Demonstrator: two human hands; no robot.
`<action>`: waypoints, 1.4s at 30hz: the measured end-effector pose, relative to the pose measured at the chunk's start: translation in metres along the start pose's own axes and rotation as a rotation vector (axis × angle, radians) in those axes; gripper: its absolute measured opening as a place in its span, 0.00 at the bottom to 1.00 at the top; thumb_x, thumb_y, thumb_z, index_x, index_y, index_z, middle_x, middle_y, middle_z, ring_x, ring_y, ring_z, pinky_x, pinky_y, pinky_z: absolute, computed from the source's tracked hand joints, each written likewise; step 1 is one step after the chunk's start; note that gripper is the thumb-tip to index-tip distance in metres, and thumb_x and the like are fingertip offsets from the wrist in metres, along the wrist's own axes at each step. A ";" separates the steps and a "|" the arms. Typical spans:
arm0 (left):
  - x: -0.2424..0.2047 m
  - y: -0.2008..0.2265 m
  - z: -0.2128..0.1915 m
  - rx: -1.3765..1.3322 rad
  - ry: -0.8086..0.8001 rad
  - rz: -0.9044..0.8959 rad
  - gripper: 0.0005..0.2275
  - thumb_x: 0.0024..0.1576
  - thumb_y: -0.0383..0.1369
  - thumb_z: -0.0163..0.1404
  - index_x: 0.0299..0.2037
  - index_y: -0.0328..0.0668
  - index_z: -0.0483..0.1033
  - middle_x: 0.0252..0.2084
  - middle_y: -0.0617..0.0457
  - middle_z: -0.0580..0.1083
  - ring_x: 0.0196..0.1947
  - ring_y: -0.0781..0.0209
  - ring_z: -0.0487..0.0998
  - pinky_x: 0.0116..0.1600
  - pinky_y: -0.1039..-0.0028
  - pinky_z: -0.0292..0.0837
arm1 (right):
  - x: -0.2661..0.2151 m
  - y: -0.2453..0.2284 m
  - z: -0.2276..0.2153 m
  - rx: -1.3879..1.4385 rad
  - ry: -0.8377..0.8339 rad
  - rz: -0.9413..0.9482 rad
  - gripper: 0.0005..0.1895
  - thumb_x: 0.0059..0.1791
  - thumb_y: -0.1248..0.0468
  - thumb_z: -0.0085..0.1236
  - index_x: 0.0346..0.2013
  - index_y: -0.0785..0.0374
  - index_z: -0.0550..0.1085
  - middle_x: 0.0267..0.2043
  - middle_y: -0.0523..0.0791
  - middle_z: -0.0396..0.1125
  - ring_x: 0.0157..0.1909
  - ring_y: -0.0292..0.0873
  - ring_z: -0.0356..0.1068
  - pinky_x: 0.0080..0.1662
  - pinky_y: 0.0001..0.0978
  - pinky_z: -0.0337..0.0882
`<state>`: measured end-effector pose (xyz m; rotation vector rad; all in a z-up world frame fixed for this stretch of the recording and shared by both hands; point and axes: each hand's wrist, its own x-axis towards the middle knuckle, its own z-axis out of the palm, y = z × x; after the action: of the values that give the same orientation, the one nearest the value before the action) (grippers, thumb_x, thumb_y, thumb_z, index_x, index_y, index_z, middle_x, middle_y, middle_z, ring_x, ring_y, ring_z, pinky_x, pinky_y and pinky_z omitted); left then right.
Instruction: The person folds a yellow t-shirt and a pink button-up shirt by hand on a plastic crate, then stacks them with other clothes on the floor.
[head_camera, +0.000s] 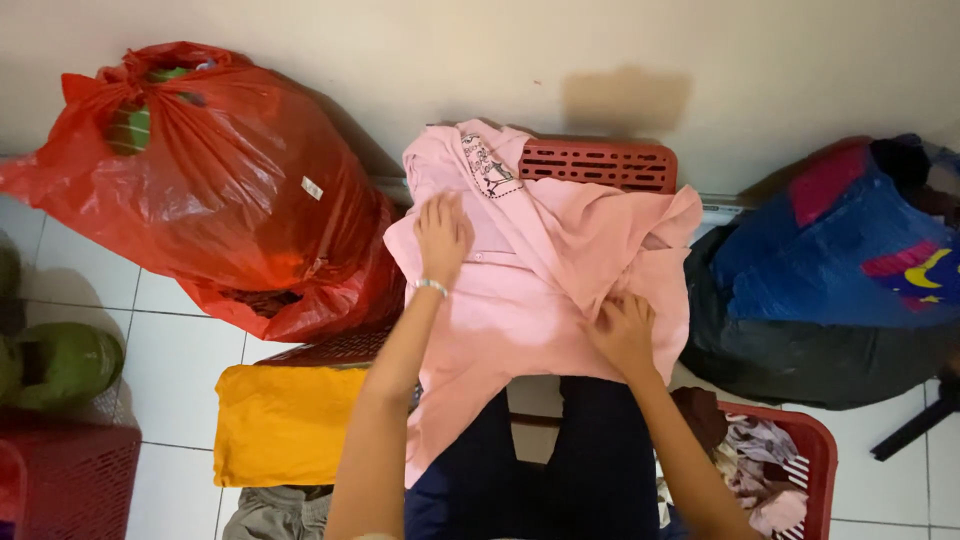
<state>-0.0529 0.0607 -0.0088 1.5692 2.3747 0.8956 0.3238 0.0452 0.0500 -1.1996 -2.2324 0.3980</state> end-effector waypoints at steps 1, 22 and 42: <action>0.017 -0.004 0.001 0.056 0.016 0.048 0.29 0.57 0.32 0.48 0.72 0.41 0.58 0.73 0.42 0.59 0.74 0.40 0.53 0.72 0.44 0.48 | 0.004 0.004 0.009 0.021 -0.009 0.078 0.10 0.40 0.65 0.66 0.35 0.60 0.78 0.44 0.47 0.69 0.51 0.54 0.64 0.54 0.50 0.62; 0.095 -0.012 -0.022 0.155 0.134 0.312 0.08 0.55 0.29 0.52 0.45 0.42 0.75 0.48 0.48 0.71 0.51 0.45 0.70 0.53 0.56 0.63 | 0.093 0.136 -0.072 1.164 0.364 0.707 0.17 0.63 0.61 0.57 0.61 0.72 0.73 0.51 0.43 0.70 0.49 0.35 0.70 0.52 0.27 0.71; 0.076 0.062 0.052 -1.640 -0.407 -0.853 0.22 0.59 0.52 0.52 0.51 0.42 0.72 0.43 0.52 0.75 0.40 0.61 0.78 0.48 0.70 0.77 | 0.093 0.147 -0.103 1.710 0.404 0.871 0.34 0.56 0.74 0.44 0.78 0.66 0.53 0.61 0.51 0.67 0.59 0.47 0.73 0.61 0.39 0.76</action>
<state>-0.0150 0.1641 -0.0020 0.0299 0.9750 1.3846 0.4434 0.2030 0.0895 -0.8850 -0.3345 1.6780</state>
